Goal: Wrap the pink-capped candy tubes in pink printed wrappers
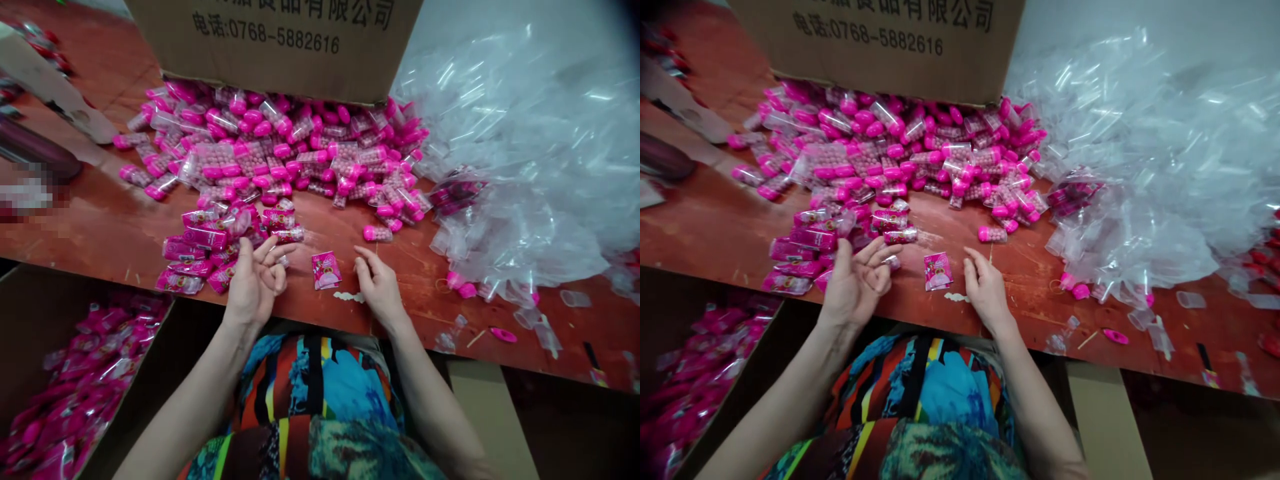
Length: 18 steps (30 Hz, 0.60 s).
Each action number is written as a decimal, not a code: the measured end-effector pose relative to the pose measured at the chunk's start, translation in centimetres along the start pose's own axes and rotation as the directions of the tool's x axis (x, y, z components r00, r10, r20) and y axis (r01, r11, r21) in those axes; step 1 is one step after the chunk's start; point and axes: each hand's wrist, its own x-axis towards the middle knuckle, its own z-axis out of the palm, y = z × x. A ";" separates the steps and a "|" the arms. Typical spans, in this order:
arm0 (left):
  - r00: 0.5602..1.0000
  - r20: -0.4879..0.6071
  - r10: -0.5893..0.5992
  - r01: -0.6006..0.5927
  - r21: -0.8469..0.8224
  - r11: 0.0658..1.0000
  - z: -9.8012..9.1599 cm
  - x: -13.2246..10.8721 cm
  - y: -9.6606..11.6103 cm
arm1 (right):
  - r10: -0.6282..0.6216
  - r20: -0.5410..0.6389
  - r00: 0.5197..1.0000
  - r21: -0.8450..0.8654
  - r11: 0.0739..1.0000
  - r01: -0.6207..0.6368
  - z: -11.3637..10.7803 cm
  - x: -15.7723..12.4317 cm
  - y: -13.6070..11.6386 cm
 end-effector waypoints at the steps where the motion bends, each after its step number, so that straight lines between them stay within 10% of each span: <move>1: 1.000 -0.003 -0.026 0.026 0.027 0.999 -0.1 0.0 -0.4 | -0.088 0.016 0.996 -0.139 0.986 0.089 0.1 0.3 0.1; 8: 0.987 0.055 -0.151 0.135 0.222 0.966 0.5 -1.3 -5.3 | -0.197 0.185 0.963 -0.575 0.773 0.268 4.0 -1.5 0.2; 18: 0.994 0.077 -0.083 0.050 0.361 0.931 1.8 -1.7 -5.2 | -0.247 -0.005 0.969 -0.360 0.904 0.228 3.4 -2.8 -0.4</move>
